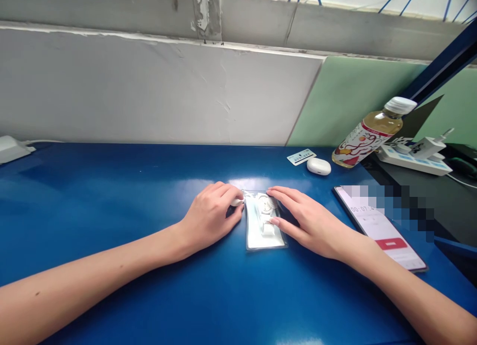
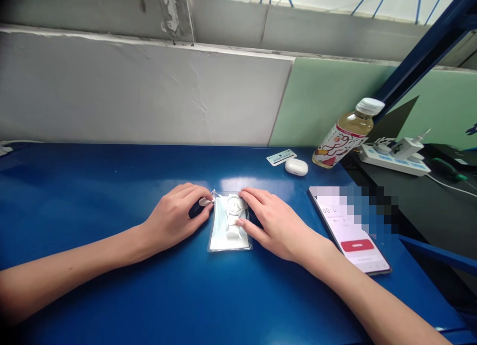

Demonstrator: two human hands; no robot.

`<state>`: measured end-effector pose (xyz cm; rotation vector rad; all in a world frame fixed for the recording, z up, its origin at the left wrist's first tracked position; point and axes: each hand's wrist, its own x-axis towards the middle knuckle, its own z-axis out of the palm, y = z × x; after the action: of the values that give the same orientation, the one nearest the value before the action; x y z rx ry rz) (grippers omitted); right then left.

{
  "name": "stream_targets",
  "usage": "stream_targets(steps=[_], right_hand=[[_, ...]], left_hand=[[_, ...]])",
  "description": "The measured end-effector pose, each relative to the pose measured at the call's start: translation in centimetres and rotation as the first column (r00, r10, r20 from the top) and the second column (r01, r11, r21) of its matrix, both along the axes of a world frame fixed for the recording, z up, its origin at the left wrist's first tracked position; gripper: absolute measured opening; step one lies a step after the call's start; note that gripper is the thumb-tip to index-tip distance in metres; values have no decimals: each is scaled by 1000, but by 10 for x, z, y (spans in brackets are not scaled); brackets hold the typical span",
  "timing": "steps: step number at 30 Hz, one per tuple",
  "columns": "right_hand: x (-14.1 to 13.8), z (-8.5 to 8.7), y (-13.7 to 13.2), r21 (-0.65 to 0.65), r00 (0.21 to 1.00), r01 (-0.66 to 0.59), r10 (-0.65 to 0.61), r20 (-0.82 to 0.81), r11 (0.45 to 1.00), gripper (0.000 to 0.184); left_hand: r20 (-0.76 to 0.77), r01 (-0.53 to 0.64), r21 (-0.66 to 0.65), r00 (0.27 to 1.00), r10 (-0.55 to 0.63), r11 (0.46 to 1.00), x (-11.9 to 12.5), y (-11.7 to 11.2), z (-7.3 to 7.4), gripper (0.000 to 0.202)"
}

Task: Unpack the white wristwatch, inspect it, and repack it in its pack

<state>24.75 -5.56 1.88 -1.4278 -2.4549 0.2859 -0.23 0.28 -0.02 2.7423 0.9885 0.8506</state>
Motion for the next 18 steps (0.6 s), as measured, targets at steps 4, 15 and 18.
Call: stream_targets(steps=[4, 15, 18], right_hand=[[1, 0, 0, 11, 1000, -6, 6, -1, 1000, 53], [-1, 2, 0, -35, 999, 16, -15, 45, 999, 58], [-2, 2, 0, -35, 999, 15, -14, 49, 999, 59]], left_hand=[[75, -6, -2, 997, 7, 1000, -1, 1, -3, 11], [128, -38, -87, 991, 49, 996, -2, 1, -5, 17], [85, -65, -100, 994, 74, 993, -1, 1, -3, 17]])
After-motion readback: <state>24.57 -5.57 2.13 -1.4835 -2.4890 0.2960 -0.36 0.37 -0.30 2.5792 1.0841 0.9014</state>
